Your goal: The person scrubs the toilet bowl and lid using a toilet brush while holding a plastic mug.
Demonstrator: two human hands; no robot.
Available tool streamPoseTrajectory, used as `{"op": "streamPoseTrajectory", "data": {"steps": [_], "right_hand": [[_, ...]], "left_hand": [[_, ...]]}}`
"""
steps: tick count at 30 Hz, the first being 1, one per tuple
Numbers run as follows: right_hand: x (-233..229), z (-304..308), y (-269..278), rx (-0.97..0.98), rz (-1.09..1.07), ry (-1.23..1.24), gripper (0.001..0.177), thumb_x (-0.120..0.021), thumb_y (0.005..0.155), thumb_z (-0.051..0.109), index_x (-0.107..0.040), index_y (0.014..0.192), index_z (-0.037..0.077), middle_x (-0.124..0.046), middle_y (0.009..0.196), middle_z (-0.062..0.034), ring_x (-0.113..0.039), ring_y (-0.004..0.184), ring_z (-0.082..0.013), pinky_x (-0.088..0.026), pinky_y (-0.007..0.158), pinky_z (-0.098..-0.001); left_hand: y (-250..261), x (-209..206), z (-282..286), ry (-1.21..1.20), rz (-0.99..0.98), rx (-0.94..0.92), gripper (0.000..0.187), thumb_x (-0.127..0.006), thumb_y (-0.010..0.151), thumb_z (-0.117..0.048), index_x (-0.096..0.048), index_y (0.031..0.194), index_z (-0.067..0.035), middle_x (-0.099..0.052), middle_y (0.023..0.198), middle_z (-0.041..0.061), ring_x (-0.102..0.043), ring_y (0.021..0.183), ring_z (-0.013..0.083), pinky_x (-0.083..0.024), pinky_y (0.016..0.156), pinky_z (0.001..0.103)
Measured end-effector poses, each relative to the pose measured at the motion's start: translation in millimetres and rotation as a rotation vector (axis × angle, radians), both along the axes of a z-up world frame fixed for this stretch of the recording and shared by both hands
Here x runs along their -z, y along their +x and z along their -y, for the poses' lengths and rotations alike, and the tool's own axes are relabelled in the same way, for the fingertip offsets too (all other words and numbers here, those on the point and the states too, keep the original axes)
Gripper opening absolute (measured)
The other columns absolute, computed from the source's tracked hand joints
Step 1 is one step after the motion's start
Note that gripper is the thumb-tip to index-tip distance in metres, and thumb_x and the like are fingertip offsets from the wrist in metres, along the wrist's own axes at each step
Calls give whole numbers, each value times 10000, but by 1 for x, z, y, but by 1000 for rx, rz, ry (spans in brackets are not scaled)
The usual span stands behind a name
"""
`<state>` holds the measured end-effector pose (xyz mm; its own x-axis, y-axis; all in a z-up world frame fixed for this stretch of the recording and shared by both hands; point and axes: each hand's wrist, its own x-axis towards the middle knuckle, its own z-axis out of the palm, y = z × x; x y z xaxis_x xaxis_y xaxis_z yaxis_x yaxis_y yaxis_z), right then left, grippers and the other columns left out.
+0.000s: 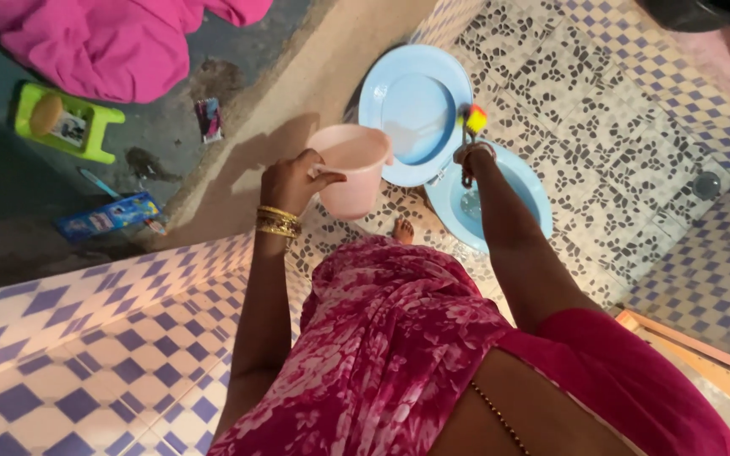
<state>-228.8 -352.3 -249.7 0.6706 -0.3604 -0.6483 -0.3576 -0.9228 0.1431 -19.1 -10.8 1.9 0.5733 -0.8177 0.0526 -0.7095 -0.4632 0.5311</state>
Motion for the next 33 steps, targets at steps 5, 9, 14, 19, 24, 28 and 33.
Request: {"op": "streamPoseTrajectory", "data": {"steps": [5,9,14,19,24,28,33], "right_hand": [[8,-30,16,-129,31,-12,193,-779,838,129,-781,990,11,-767,1037,-194,-760,955,-317,-624,783,-407],[21,-57,35,359,188,119,403,-707,939,210,-602,1164,-107,-727,1034,-305,-738,946,-398,-612,766,-457],[19,-41,6,691,237,142,424,-666,956,215,-567,1210,-110,-727,1009,-300,-739,942,-401,-607,747,-458],[7,-3,-12,170,13,133,297,-701,907,193,-669,1096,-34,-749,978,-225,-748,948,-361,-599,759,-444],[16,-28,22,-94,60,85,182,-736,858,171,-771,982,42,-771,947,-149,-757,954,-320,-590,772,-431],[29,-67,35,-421,70,-42,179,-676,950,189,-795,954,56,-801,914,-91,-779,923,-307,-589,823,-436],[29,-63,2,665,288,153,584,-720,902,233,-484,1331,-87,-756,921,-244,-763,850,-372,-626,718,-453]], "left_hand": [[2,9,7,-8,-19,18,503,-853,751,-567,-719,913,-111,-739,698,80,-729,607,247,-541,525,380],[2,13,22,-21,34,67,515,-854,741,-579,-705,877,-106,-738,701,74,-724,611,255,-541,531,380],[3,8,39,-4,37,59,526,-851,740,-585,-704,892,-103,-740,689,68,-723,605,257,-528,497,390],[8,12,42,-20,-23,66,531,-840,760,-593,-709,925,-106,-732,688,71,-733,614,240,-539,517,376],[20,19,50,-10,19,69,532,-844,766,-599,-717,905,-101,-691,634,77,-693,566,261,-521,518,392],[33,28,72,-19,3,89,522,-793,803,-604,-696,892,-99,-689,631,66,-685,540,255,-518,505,395],[51,36,127,-9,37,46,515,-731,870,-638,-705,893,-124,-675,620,100,-667,544,305,-498,503,443]]}}
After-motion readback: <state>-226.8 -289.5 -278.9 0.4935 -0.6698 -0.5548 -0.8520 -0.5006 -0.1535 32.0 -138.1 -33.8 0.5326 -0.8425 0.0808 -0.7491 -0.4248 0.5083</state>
